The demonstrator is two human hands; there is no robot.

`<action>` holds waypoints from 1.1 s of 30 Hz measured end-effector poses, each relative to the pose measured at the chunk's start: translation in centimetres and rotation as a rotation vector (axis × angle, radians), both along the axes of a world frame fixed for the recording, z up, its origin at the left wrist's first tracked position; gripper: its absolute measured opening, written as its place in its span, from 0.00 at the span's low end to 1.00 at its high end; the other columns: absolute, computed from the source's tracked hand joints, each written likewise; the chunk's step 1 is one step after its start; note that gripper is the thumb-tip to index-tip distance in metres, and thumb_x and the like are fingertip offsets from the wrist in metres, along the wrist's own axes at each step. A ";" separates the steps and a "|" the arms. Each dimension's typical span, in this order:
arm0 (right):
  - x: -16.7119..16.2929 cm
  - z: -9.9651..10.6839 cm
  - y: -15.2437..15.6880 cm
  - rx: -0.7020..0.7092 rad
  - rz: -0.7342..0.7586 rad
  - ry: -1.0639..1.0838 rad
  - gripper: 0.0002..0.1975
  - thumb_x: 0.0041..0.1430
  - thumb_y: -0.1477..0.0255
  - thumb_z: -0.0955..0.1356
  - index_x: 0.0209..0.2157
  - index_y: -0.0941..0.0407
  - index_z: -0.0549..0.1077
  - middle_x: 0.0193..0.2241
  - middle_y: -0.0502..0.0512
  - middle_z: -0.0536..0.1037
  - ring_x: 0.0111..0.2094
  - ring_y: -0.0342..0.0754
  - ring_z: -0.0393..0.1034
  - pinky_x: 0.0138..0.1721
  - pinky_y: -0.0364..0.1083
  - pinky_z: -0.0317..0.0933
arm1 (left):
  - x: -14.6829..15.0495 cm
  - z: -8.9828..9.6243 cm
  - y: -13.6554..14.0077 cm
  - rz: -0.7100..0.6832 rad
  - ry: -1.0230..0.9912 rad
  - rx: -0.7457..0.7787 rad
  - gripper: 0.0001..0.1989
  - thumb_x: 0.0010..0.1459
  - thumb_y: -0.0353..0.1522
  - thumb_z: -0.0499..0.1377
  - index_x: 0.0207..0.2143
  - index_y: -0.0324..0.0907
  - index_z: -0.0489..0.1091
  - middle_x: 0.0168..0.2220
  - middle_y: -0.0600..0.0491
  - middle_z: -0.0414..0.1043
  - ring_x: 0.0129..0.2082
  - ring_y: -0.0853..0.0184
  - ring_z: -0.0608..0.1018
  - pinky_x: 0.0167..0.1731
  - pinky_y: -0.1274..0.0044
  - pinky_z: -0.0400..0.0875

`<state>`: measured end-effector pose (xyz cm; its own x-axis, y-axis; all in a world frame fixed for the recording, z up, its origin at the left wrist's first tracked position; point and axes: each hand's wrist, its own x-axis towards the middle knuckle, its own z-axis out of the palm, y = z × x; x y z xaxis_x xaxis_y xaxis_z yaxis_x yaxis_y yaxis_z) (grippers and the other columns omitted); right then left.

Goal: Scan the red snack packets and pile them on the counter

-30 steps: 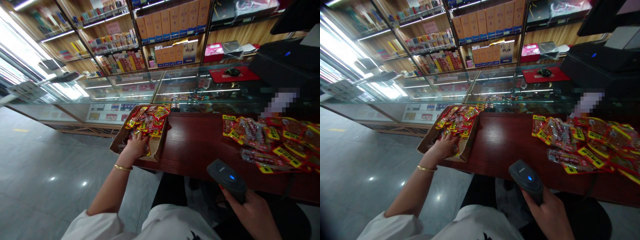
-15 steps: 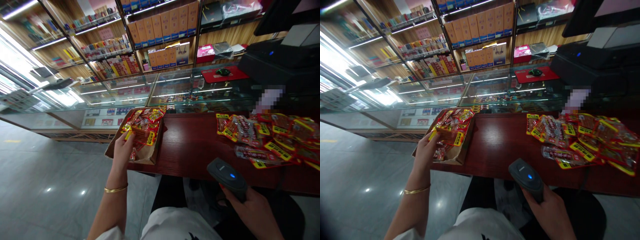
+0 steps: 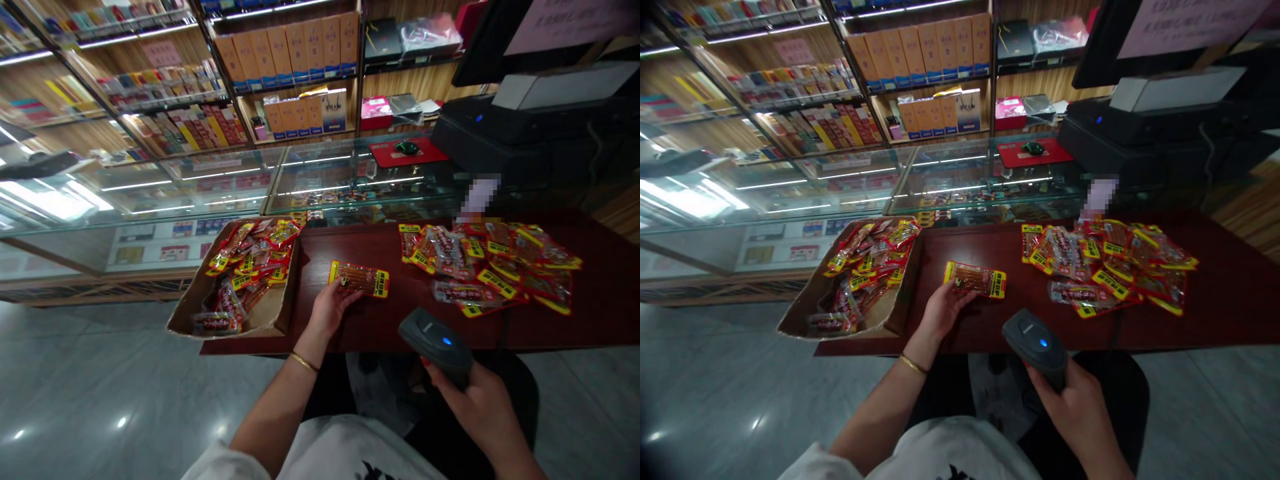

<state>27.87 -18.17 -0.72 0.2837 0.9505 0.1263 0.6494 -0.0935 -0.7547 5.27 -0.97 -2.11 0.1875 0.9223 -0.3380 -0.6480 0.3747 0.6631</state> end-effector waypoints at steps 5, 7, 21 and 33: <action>0.0 -0.1 0.1 0.003 -0.002 0.023 0.15 0.55 0.56 0.70 0.34 0.53 0.82 0.30 0.55 0.87 0.32 0.55 0.83 0.35 0.44 0.76 | 0.2 -2.3 -0.3 0.048 0.101 0.147 0.20 0.55 0.44 0.67 0.41 0.38 0.75 0.41 0.46 0.79 0.41 0.61 0.80 0.44 0.67 0.77; 0.0 -0.1 0.2 0.008 0.003 0.027 0.15 0.54 0.57 0.70 0.33 0.53 0.82 0.30 0.55 0.86 0.31 0.55 0.83 0.34 0.44 0.75 | 0.4 -2.7 -0.7 0.091 0.180 0.191 0.21 0.56 0.47 0.66 0.42 0.39 0.75 0.34 0.50 0.77 0.34 0.66 0.79 0.34 0.76 0.75; 0.0 -0.2 0.3 0.008 -0.005 0.015 0.16 0.55 0.56 0.70 0.33 0.54 0.82 0.28 0.56 0.86 0.28 0.54 0.82 0.33 0.45 0.75 | 0.0 -2.6 0.0 -0.017 0.347 0.396 0.13 0.51 0.39 0.67 0.36 0.40 0.79 0.58 0.45 0.71 0.59 0.53 0.72 0.56 0.70 0.67; -0.7 -0.2 0.5 0.003 0.074 -0.038 0.15 0.59 0.58 0.68 0.37 0.54 0.80 0.33 0.56 0.86 0.34 0.55 0.83 0.38 0.46 0.75 | 0.8 -3.6 -0.3 -0.023 0.480 0.452 0.09 0.55 0.31 0.62 0.41 0.42 0.74 0.44 0.49 0.79 0.44 0.63 0.78 0.47 0.71 0.72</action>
<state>27.20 -17.66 -0.90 0.2073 0.9684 0.1386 0.6826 -0.0417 -0.7296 6.06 -1.24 -5.68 0.1333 0.9906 0.0311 -0.2360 0.0012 0.9718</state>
